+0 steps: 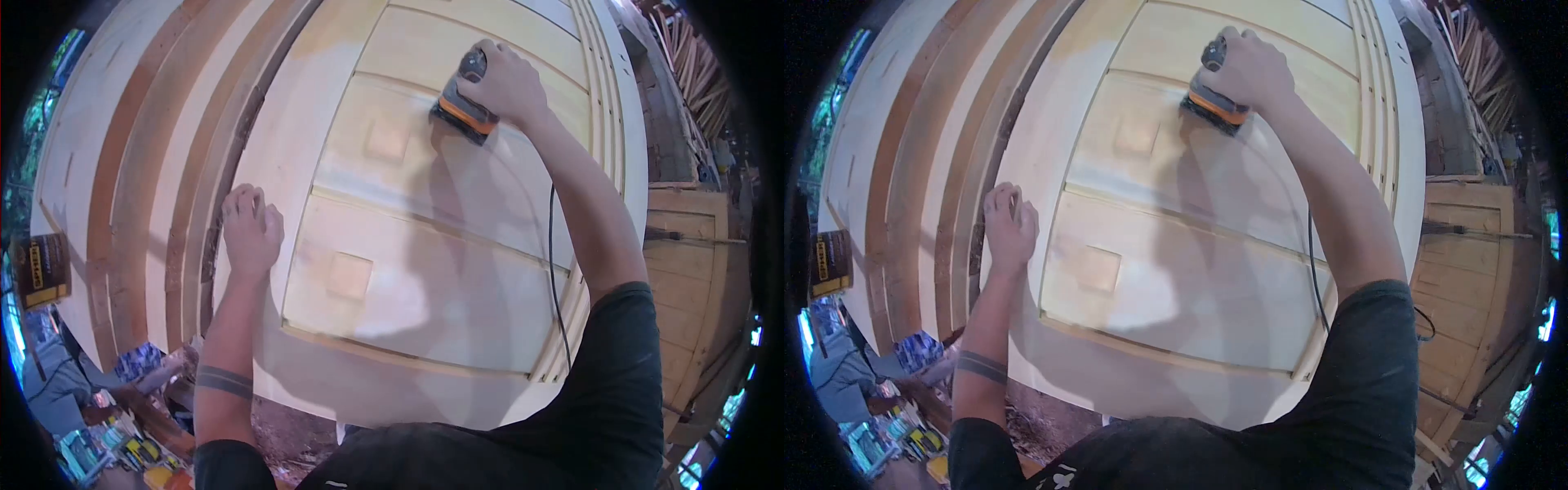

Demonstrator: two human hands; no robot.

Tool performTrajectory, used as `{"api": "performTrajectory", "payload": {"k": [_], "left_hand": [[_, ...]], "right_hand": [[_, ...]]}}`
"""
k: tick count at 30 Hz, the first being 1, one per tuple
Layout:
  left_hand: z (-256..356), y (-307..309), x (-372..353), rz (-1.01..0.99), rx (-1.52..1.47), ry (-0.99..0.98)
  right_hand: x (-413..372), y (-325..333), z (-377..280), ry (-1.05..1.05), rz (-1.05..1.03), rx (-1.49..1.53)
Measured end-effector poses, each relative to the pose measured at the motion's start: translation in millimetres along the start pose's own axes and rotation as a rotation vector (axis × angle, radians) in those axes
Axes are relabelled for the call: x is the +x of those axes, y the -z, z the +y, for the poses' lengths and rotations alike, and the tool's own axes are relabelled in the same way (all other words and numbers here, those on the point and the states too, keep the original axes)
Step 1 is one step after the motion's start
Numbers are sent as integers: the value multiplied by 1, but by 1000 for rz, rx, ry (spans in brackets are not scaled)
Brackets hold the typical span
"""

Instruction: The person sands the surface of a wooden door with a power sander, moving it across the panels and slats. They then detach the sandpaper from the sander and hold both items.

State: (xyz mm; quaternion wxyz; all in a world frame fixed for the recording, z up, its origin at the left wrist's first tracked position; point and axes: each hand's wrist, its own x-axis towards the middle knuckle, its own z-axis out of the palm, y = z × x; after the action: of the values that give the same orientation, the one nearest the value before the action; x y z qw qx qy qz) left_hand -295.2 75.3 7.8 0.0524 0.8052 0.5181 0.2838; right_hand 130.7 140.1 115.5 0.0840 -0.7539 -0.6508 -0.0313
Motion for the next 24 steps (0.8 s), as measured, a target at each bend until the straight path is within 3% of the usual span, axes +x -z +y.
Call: {"api": "performTrajectory", "payload": {"k": [19, 22, 24], "left_hand": [[-2, 0, 2, 11, -31, 43], [-2, 0, 2, 21, -46, 47], [-4, -1, 1, 31, -49, 51]], "right_hand": [[50, -4, -109, 257, 36, 180], [57, 0, -123, 271, -83, 115], [55, -2, -122, 312, -56, 97]]}}
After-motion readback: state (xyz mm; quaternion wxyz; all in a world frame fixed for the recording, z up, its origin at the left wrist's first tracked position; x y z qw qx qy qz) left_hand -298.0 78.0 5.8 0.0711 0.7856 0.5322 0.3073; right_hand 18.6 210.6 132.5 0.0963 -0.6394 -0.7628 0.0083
